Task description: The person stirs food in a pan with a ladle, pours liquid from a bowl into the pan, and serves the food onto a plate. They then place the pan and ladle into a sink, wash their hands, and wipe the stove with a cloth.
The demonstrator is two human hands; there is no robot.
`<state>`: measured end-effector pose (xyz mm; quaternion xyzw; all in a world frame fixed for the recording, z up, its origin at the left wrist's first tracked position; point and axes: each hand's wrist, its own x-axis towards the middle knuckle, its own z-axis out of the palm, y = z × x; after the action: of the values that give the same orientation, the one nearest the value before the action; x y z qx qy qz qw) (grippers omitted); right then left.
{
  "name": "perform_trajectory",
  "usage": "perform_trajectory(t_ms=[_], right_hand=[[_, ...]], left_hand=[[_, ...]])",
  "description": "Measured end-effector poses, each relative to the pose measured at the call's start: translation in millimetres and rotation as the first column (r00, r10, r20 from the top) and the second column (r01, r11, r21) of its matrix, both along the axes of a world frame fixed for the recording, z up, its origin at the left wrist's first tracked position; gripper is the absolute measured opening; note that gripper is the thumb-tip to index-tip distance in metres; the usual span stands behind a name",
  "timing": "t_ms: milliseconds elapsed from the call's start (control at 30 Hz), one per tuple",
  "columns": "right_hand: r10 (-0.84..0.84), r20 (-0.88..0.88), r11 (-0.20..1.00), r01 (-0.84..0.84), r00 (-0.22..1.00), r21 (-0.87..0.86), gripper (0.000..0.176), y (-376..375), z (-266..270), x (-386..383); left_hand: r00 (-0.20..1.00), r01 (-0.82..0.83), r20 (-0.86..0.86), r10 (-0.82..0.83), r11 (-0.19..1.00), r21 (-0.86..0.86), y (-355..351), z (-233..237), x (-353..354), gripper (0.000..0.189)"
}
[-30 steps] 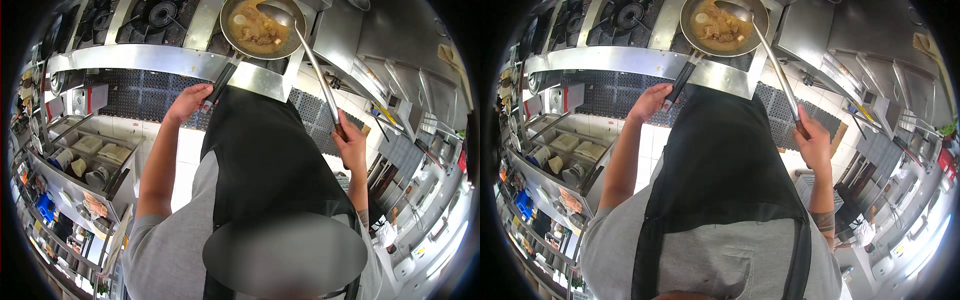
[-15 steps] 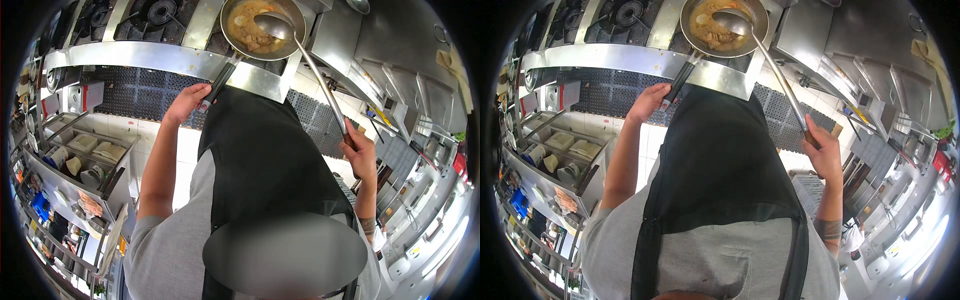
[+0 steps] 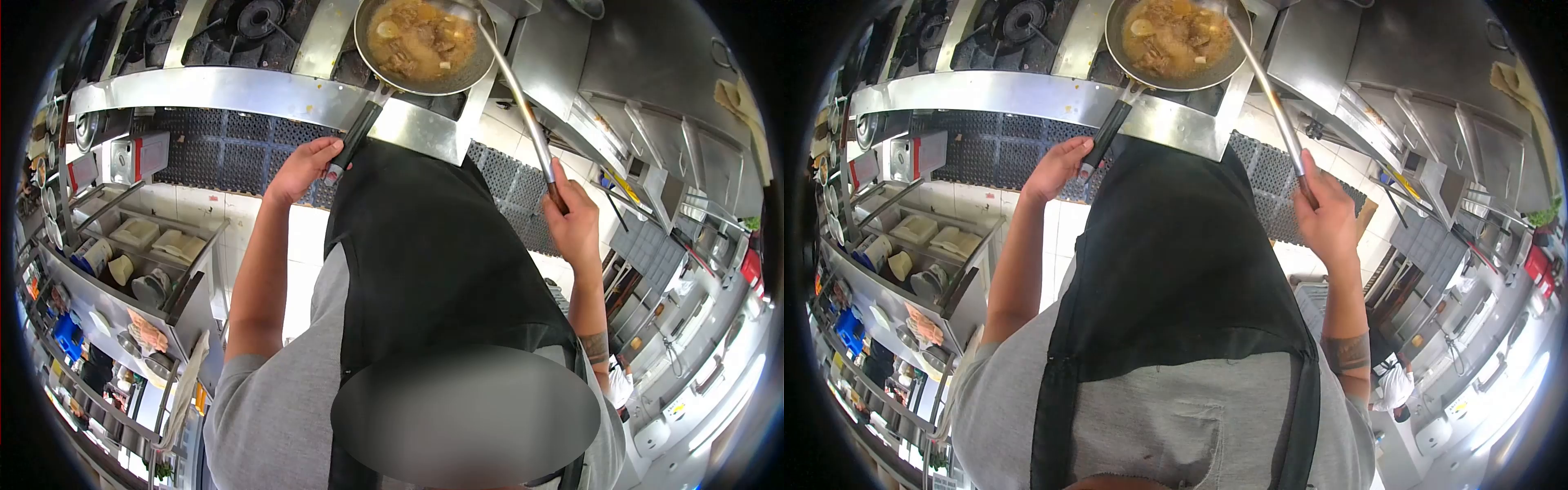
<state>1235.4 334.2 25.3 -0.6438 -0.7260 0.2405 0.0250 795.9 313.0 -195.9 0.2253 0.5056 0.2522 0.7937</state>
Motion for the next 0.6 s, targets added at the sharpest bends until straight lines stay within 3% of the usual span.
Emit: perform_trajectory(t_ms=[233, 300, 333, 367, 433, 500, 567, 600], right_hand=[[-0.051, -0.094, 0.999, 0.052, 0.994, 0.011, 0.064, 28, -46, -5], [-0.411, -0.304, 0.873, 0.275, 0.860, -0.402, 0.068, 30, -55, -16], [-0.456, -0.338, 0.837, 0.267, 0.824, -0.478, 0.069, 30, -60, -17], [-0.455, -0.340, 0.836, 0.264, 0.823, -0.481, 0.069, 30, -60, -18], [-0.600, -0.484, 0.723, 0.173, 0.637, -0.669, 0.067, 28, -52, -21], [-0.619, -0.524, 0.713, 0.138, 0.586, -0.687, 0.067, 25, -46, -23], [-0.707, -0.548, 0.637, 0.066, 0.447, -0.768, 0.067, 20, -40, -18], [-0.706, -0.546, 0.636, 0.065, 0.450, -0.769, 0.067, 17, -37, -14]], left_hand=[[0.999, 0.028, 0.033, -0.027, 1.000, -0.009, 2, 1, 4, 0.034], [0.999, 0.027, 0.035, -0.027, 1.000, -0.016, 2, 2, 4, 0.033], [0.999, 0.033, 0.025, -0.032, 0.999, -0.003, 2, 3, 4, 0.033], [0.999, 0.038, 0.015, -0.038, 0.999, 0.008, 1, 3, 5, 0.032], [1.000, 0.030, 0.007, -0.030, 1.000, 0.010, 3, 9, 7, 0.032], [1.000, 0.025, 0.000, -0.025, 1.000, 0.011, 2, 9, 6, 0.031], [0.998, 0.060, -0.008, -0.060, 0.998, 0.030, 1, 5, 6, 0.036], [0.998, 0.057, -0.007, -0.057, 0.998, 0.029, 0, 4, 6, 0.036]])
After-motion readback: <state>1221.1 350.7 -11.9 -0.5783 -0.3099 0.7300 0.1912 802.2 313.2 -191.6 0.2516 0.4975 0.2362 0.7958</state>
